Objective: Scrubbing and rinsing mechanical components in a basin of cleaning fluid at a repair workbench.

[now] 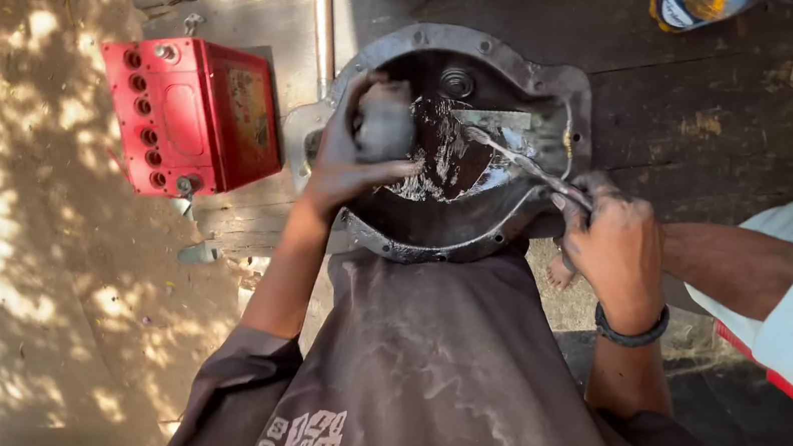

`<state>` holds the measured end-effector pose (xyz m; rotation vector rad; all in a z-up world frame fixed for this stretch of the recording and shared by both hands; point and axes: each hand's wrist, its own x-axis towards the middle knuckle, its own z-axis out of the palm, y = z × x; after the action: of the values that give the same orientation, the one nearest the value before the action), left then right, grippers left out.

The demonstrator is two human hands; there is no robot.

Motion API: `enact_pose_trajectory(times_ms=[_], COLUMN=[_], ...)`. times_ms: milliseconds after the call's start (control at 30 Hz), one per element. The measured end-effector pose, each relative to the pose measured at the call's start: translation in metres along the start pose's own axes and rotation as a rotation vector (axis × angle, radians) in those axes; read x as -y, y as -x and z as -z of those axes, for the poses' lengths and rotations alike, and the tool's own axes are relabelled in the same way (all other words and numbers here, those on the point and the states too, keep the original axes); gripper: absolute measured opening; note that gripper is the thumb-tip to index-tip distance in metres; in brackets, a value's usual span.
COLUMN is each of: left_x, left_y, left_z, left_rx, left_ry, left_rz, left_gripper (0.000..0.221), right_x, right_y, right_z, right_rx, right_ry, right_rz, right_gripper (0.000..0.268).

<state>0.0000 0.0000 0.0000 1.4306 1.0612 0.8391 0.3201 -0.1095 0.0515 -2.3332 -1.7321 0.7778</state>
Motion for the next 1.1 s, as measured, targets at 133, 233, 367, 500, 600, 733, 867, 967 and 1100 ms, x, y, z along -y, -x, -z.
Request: enact_pose_trajectory(times_ms=[133,233,367,500,600,733,867,967,1100], left_x=[0.082,0.106,0.094,0.062,-0.001,0.003,0.001,0.009,0.018], left_y=[0.039,0.053,0.048,0.030,0.007,0.003,0.005,0.009,0.016], left_z=[0.011,0.008,0.005,0.004,-0.002,-0.005,-0.011,-0.016,-0.015], left_rx=[0.015,-0.017,-0.072,0.033,0.136,0.161,0.201,0.200,0.058], left_ry=[0.924,0.979,0.946,0.856,0.598,0.452,0.734,0.919,1.024], left_rz=[0.258,0.249,0.256,0.176,0.128,0.166,0.294,0.309,0.278], left_gripper=[0.110,0.114,0.115,0.117,0.118,0.118,0.114,0.111,0.107], right_x=[0.018,0.017,-0.017,-0.017,-0.038,-0.032,-0.006,0.004,0.017], right_y=[0.001,0.012,0.022,0.027,0.014,0.005,0.003,-0.002,0.002], right_z=[0.011,0.019,0.028,0.053,0.027,-0.006,-0.024,-0.049,-0.027], right_rx=[-0.030,0.034,-0.133,-0.152,-0.054,-0.066,0.097,0.040,0.100], right_ry=[-0.131,-0.325,-0.437,-0.428,-0.528,-0.557,-0.647,-0.802,-0.534], right_rz=[0.136,0.183,0.306,0.182,0.150,0.181,0.096,0.310,0.245], right_gripper=[0.025,0.027,0.021,0.019,0.023,0.020,0.021,0.019,0.023])
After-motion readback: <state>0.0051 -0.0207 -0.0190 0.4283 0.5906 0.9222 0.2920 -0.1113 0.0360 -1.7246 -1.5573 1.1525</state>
